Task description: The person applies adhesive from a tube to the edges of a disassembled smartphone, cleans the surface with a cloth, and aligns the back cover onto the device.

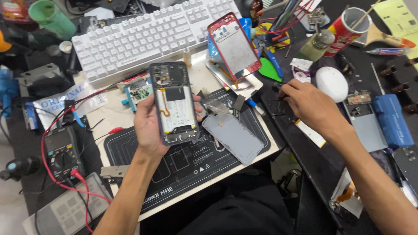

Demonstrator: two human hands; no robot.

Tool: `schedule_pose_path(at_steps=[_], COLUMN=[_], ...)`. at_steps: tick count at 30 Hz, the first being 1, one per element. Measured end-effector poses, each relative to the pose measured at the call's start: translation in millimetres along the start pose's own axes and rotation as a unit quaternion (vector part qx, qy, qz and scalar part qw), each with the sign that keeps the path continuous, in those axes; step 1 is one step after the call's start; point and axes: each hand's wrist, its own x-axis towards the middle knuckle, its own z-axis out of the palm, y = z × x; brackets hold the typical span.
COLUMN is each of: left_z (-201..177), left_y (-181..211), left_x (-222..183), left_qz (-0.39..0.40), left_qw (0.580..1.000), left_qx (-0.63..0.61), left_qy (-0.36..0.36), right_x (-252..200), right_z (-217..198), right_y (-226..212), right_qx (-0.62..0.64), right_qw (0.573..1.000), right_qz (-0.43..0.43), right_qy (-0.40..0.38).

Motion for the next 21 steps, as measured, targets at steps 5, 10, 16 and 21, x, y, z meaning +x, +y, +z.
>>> schedule_pose_path(at_steps=[5,10,16,21], left_z=[5.0,15.6,35.5,52.4], left_y=[0.0,-3.5,-13.9,-23.4], left_x=[-1.0,-1.7,-2.6,-1.5], left_qz=[-0.010,-0.027,-0.035,-0.064], left_qw=[1.000,0.999,0.993,0.987], left_qx=[-0.004,0.034,0.111,0.150], left_qy=[0.002,0.016,0.006,0.010], right_x=[-18.1,-53.9,-105.0,-122.0], right_z=[-17.4,-47.0,-76.2,-66.9], right_y=[-10.5,20.4,84.9,113.9], right_qx=[0.043,0.051,0.010,-0.005], right_qw=[0.998,0.992,0.978,0.971], right_qz=[-0.007,0.049,0.180,0.238], right_qy=[0.051,0.105,0.100,0.002])
